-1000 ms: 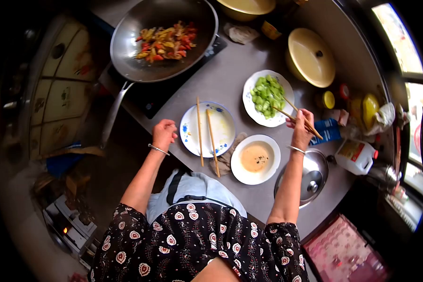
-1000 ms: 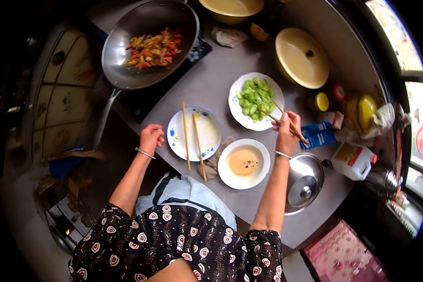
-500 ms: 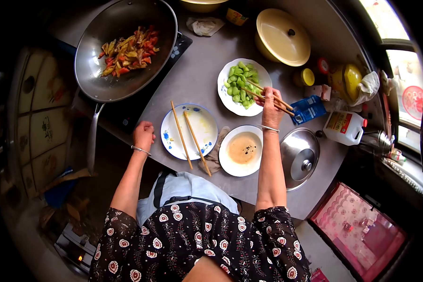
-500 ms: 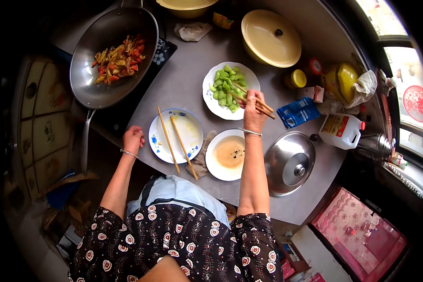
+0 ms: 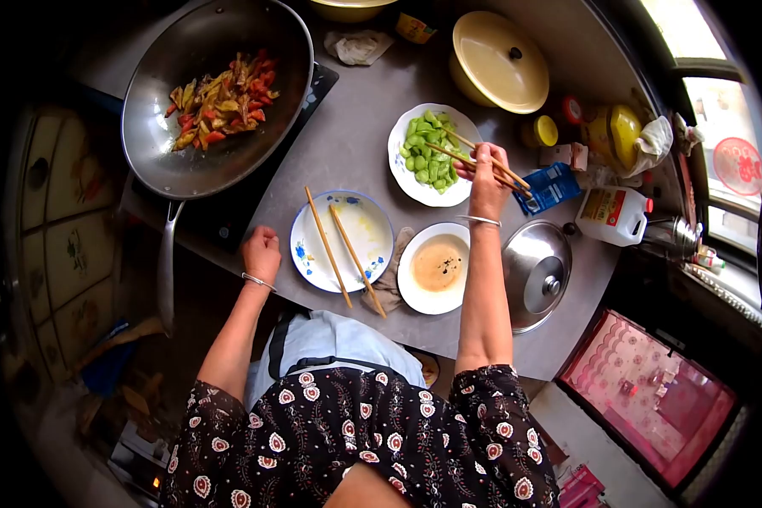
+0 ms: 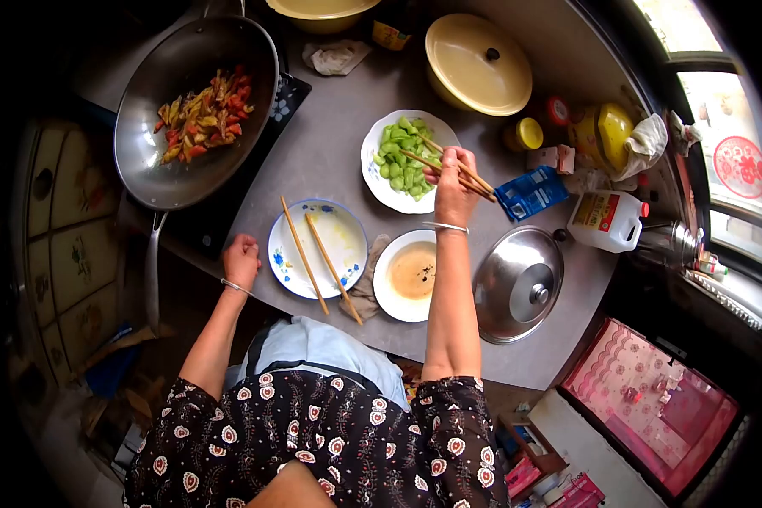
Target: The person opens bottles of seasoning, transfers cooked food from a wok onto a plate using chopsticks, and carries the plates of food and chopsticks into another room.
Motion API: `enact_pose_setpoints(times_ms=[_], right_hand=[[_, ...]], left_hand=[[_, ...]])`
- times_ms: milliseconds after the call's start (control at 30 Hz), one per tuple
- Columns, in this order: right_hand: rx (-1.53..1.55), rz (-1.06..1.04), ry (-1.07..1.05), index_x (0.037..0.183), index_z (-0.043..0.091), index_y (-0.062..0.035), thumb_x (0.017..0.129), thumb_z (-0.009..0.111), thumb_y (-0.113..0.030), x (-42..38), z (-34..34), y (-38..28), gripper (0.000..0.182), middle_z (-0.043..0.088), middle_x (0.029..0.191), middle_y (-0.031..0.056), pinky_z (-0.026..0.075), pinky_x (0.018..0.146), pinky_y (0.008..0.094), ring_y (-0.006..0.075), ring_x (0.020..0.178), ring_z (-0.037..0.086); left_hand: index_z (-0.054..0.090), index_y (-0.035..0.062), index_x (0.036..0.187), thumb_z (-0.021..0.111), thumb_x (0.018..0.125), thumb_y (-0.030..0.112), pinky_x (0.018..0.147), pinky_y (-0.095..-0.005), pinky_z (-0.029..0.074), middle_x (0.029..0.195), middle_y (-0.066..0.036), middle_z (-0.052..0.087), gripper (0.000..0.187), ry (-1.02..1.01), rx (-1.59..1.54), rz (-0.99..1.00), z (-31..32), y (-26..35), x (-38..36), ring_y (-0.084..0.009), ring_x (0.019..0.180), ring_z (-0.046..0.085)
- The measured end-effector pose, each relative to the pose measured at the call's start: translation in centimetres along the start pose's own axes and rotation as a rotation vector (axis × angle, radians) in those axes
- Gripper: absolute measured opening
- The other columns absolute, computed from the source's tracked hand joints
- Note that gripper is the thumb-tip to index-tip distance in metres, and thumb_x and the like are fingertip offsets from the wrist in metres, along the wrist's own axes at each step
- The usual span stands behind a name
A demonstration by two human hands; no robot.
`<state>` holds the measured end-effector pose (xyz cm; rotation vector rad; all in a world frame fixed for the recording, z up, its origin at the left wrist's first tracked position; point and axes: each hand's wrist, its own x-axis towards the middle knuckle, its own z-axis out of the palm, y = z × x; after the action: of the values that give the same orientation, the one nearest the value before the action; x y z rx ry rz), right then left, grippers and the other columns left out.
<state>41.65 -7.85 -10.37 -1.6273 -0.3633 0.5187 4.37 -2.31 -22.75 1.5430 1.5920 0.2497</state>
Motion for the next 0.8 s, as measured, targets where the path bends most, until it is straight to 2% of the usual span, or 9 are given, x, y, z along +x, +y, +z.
enact_pose_setpoints(times_ms=[33, 133, 233, 333, 433, 533, 633, 733, 800], right_hand=[[0.028, 0.013, 0.0, 0.091, 0.053, -0.0014, 0.09, 0.052, -0.019, 0.3, 0.3, 0.8, 0.018, 0.055, 0.075, 0.0051, 0.049, 0.049, 0.0213, 0.0138, 0.057, 0.06], [-0.029, 0.019, 0.03, 0.09, 0.054, -0.0012, 0.091, 0.052, -0.02, 0.3, 0.0, 2.3, 0.018, 0.057, 0.077, 0.0062, 0.049, 0.048, 0.0207, 0.0134, 0.057, 0.06], [-0.093, -0.039, 0.033, 0.09, 0.054, -0.0011, 0.091, 0.051, -0.019, -0.9, -0.3, 1.0, 0.018, 0.058, 0.08, 0.0068, 0.049, 0.049, 0.021, 0.0138, 0.057, 0.06], [-0.003, 0.024, -0.01, 0.089, 0.053, -0.0014, 0.091, 0.051, -0.019, -1.3, 1.0, 0.0, 0.017, 0.058, 0.081, 0.0064, 0.05, 0.049, 0.0215, 0.0142, 0.058, 0.061], [0.029, 0.072, -0.037, 0.089, 0.052, -0.002, 0.091, 0.051, -0.019, -0.7, 1.2, 1.8, 0.017, 0.057, 0.08, 0.0049, 0.051, 0.05, 0.0221, 0.0146, 0.059, 0.061], [-0.04, -0.007, -0.053, 0.09, 0.052, -0.0017, 0.091, 0.051, -0.019, -0.3, -0.5, 2.5, 0.017, 0.054, 0.076, 0.0047, 0.05, 0.049, 0.0221, 0.0146, 0.058, 0.061], [-0.081, 0.002, -0.018, 0.092, 0.051, -0.0014, 0.09, 0.051, -0.018, -1.0, -2.4, -0.6, 0.017, 0.054, 0.075, 0.0054, 0.049, 0.047, 0.021, 0.0142, 0.056, 0.061], [-0.094, 0.078, 0.038, 0.094, 0.05, -0.0006, 0.091, 0.05, -0.018, -0.9, -4.4, 0.9, 0.018, 0.055, 0.078, 0.0077, 0.051, 0.049, 0.0211, 0.0142, 0.058, 0.061], [-0.054, 0.045, 0.075, 0.092, 0.05, 0.0, 0.091, 0.051, -0.018, -1.1, -3.8, 1.7, 0.018, 0.056, 0.076, 0.0078, 0.051, 0.05, 0.0215, 0.0138, 0.059, 0.06]], left_hand=[[0.057, 0.0024, 0.083, 0.059, 0.077, 0.007, 0.059, -0.0347, 0.049, 0.067, -0.012, 0.061, 0.008, 0.008, 0.018, 0.001, 0.0, 0.1, 0.0, -0.0257, 0.06, 0.061], [0.056, 0.0024, 0.082, 0.058, 0.076, 0.007, 0.061, -0.0359, 0.049, 0.069, -0.014, 0.062, 0.008, -0.02, 0.032, 0.005, -0.3, 0.3, 0.1, -0.0293, 0.065, 0.062], [0.056, 0.0025, 0.085, 0.055, 0.08, 0.004, 0.041, -0.0267, 0.043, 0.061, -0.005, 0.056, 0.005, 0.011, 0.073, 0.183, 0.2, -1.1, 0.4, -0.0122, 0.045, 0.054], [0.056, 0.0018, 0.084, 0.056, 0.08, 0.005, 0.042, -0.0276, 0.044, 0.06, -0.006, 0.057, 0.005, 0.041, 0.076, 0.215, 0.3, -0.9, 0.3, -0.0126, 0.043, 0.054], [0.056, 0.002, 0.082, 0.056, 0.079, 0.004, 0.048, -0.0308, 0.046, 0.062, -0.009, 0.057, 0.004, 0.032, 0.105, 0.16, 0.0, 0.1, 0.1, -0.02, 0.05, 0.057], [0.055, 0.0027, 0.085, 0.055, 0.079, 0.003, 0.057, -0.0361, 0.048, 0.072, -0.013, 0.057, 0.007, 0.161, 0.238, 0.491, -0.6, 1.6, -0.8, -0.0292, 0.064, 0.059], [0.053, 0.0025, 0.092, 0.053, 0.078, 0.001, 0.068, -0.0396, 0.047, 0.088, -0.017, 0.053, 0.015, 0.166, 0.277, 0.483, -1.0, 2.9, -1.5, -0.0345, 0.08, 0.056], [0.052, 0.0018, 0.099, 0.051, 0.078, 0.0, 0.073, -0.0388, 0.046, 0.097, -0.016, 0.05, 0.02, 0.211, 0.428, 0.649, -1.0, 3.0, -0.7, -0.0332, 0.086, 0.055], [0.052, 0.0018, 0.102, 0.051, 0.079, 0.001, 0.079, -0.0393, 0.044, 0.105, -0.015, 0.049, 0.024, 0.223, 0.502, 0.63, -0.4, 2.9, -0.3, -0.0331, 0.094, 0.051]])
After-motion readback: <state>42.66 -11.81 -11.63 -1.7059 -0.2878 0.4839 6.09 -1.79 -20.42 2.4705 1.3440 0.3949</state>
